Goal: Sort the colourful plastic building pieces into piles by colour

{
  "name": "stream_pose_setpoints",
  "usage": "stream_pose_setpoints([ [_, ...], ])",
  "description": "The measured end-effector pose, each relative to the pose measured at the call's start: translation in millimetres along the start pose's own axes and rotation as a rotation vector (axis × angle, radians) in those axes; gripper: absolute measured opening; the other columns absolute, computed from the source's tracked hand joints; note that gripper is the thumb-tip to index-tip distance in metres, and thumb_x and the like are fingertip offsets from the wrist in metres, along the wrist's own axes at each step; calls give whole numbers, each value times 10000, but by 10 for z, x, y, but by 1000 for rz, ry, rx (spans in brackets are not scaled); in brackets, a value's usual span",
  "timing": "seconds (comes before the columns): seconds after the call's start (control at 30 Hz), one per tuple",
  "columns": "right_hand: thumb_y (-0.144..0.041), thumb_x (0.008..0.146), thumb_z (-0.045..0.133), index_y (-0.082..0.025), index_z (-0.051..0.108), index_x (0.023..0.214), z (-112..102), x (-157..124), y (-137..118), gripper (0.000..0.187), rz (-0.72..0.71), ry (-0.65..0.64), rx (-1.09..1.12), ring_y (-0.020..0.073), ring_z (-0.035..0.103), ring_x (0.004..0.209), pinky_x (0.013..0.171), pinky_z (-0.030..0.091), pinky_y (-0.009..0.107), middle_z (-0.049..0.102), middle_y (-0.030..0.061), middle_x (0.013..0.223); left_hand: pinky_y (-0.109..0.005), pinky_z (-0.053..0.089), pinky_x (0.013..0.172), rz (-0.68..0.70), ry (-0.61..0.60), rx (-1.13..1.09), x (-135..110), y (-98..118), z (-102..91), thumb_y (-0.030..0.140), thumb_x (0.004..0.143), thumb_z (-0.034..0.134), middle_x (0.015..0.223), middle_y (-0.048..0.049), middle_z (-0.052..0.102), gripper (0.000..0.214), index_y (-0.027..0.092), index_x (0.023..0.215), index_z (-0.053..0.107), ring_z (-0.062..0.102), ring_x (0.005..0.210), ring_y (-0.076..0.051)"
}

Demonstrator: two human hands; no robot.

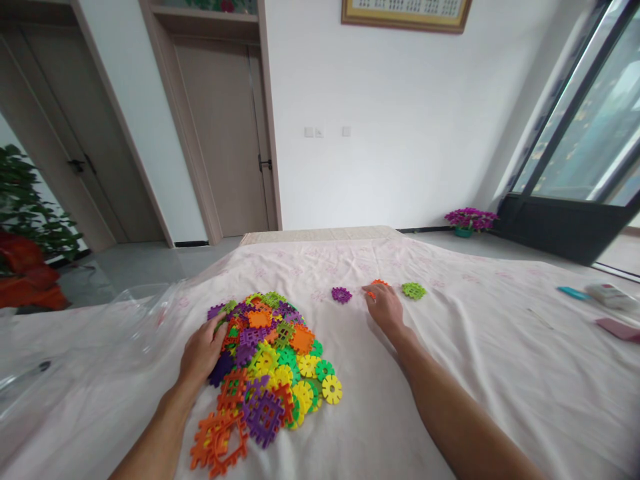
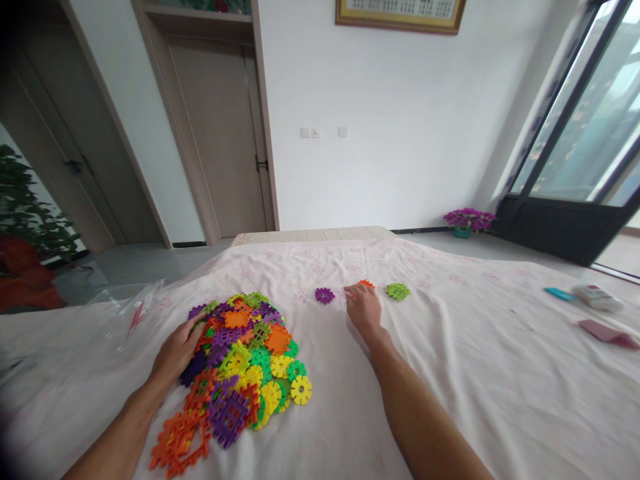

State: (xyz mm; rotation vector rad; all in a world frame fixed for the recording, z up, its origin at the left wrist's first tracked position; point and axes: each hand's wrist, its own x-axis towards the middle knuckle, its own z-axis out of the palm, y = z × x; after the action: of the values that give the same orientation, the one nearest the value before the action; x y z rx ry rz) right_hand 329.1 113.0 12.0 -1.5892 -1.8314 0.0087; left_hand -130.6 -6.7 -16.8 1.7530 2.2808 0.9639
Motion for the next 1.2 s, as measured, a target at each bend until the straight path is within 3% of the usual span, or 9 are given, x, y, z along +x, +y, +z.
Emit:
stream_pose_setpoints([
  [0.13, -398, 864, 629, -210, 776, 896, 71, -120, -524, 241, -65, -388, 384, 203, 671, 787, 708, 473, 292, 761, 32, 875, -372, 454, 1066, 1, 18, 12, -7, 14, -6, 474, 985, 319, 1379, -95, 650, 552, 199, 1371, 603, 604, 1267, -253],
  [0.23, -492, 771, 744, -234, 762, 1018, 127, -314, -890, 357, -94, -577, 388, 191, 673, 790, 666, 443, 267, 759, 12, 899, -355, 457, 1066, 5, 25, 16, -10, 22, -13, 480, 981, 324, 1376, -90, 654, 554, 203, 1368, 609, 605, 1270, -245],
  [0.4, -430, 634, 868, -279, 667, 1253, 244, -531, -1147, 668, -110, -631, 364, 174, 653, 793, 649, 409, 253, 733, -18, 901, -362, 439, 1088, -1, 18, 12, -6, 10, -8, 482, 985, 316, 1394, -90, 641, 562, 203, 1386, 593, 589, 1291, -245],
  [0.6, -271, 626, 830, -186, 678, 1149, 375, -443, -1033, 552, 63, -682, 748, 128, 582, 632, 565, 404, 231, 652, -39, 731, -334, 457, 1063, 8, 40, 13, -6, -10, 6, 485, 978, 337, 1375, -70, 657, 539, 224, 1362, 612, 609, 1263, -225],
  [0.77, -399, 715, 717, -179, 713, 838, 338, -200, -772, 251, 147, -413, 849, 163, 599, 654, 612, 456, 272, 681, 15, 730, -333, 469, 1049, 5, 39, 28, -9, 8, -6, 494, 976, 327, 1366, -71, 663, 550, 224, 1353, 621, 619, 1249, -232],
  [0.87, -383, 759, 627, -176, 746, 902, 256, -19, -474, 279, 206, -138, 658, 196, 628, 689, 663, 493, 307, 703, 38, 750, -332, 473, 1042, 10, 32, 33, -5, 18, -14, 493, 976, 320, 1358, -79, 668, 561, 208, 1357, 618, 622, 1245, -235],
  [1.0, -292, 806, 528, -177, 764, 1014, 138, 131, -20, 335, 181, 158, 357, 244, 662, 944, 902, 510, 371, 733, 108, 1006, -338, 468, 1050, 2, 19, 37, -3, 25, -17, 481, 974, 318, 1365, -81, 664, 563, 203, 1365, 612, 618, 1252, -239],
  [1.1, -217, 834, 476, -145, 749, 1096, 97, 130, 223, 384, 129, 220, 204, 261, 618, 1112, 1019, 460, 380, 679, 156, 1186, -336, 466, 1054, 0, 22, 36, -6, 25, -12, 475, 974, 321, 1374, -79, 659, 557, 203, 1361, 615, 613, 1261, -237],
  [1.2, -157, 844, 461, -139, 743, 1131, 86, 71, 352, 402, 102, 155, 93, 256, 602, 1157, 1034, 440, 354, 648, 161, 1259, -330, 468, 1051, 2, 33, 37, -9, 21, -9, 478, 975, 329, 1369, -75, 662, 549, 209, 1353, 622, 616, 1257, -235],
])
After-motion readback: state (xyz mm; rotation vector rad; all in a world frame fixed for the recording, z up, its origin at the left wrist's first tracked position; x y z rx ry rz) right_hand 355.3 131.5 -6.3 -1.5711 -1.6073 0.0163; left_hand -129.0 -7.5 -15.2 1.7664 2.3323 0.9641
